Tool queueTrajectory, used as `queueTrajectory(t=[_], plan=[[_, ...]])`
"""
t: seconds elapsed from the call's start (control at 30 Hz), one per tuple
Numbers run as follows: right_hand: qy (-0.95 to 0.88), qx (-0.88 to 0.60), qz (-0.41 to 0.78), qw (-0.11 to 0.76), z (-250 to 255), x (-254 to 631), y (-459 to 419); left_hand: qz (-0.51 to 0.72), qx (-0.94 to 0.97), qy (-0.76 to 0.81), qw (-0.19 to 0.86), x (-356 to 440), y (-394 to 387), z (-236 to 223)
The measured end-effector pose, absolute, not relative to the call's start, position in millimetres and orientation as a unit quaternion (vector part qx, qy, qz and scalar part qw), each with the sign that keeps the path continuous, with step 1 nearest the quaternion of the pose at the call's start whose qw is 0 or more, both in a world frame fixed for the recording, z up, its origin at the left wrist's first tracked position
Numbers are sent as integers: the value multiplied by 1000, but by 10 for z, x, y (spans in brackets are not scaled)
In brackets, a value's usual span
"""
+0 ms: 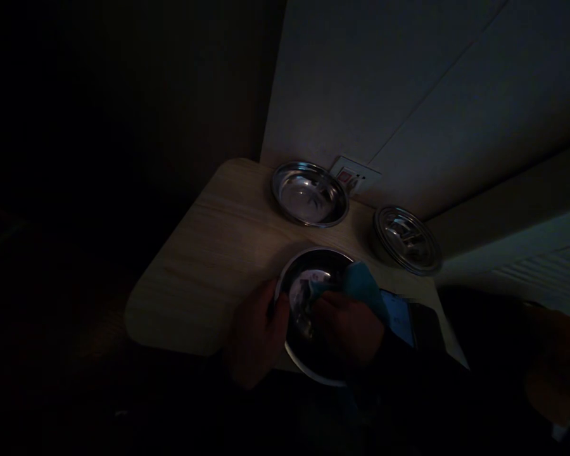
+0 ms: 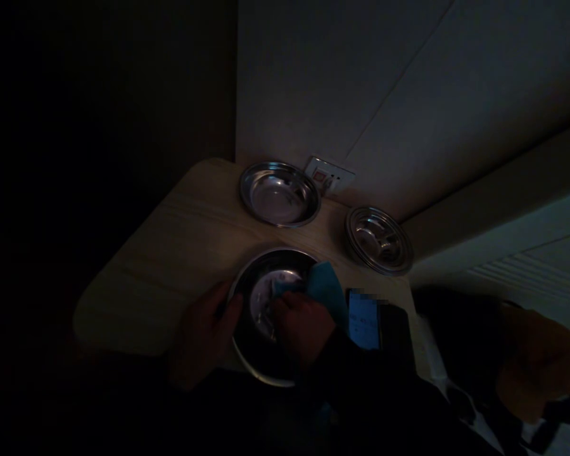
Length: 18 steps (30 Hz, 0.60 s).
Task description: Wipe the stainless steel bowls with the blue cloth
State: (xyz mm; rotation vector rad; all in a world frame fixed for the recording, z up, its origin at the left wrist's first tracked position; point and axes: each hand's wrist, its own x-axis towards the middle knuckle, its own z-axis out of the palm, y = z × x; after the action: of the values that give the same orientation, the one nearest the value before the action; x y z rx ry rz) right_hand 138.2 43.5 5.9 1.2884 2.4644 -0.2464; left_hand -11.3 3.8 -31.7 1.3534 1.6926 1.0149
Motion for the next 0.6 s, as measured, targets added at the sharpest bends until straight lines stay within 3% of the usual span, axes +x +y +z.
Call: queueTrajectory(t=[0.6], plan=[[879,425,-105,189,78,1373,477,392,463,705,368,-11,78,-286]])
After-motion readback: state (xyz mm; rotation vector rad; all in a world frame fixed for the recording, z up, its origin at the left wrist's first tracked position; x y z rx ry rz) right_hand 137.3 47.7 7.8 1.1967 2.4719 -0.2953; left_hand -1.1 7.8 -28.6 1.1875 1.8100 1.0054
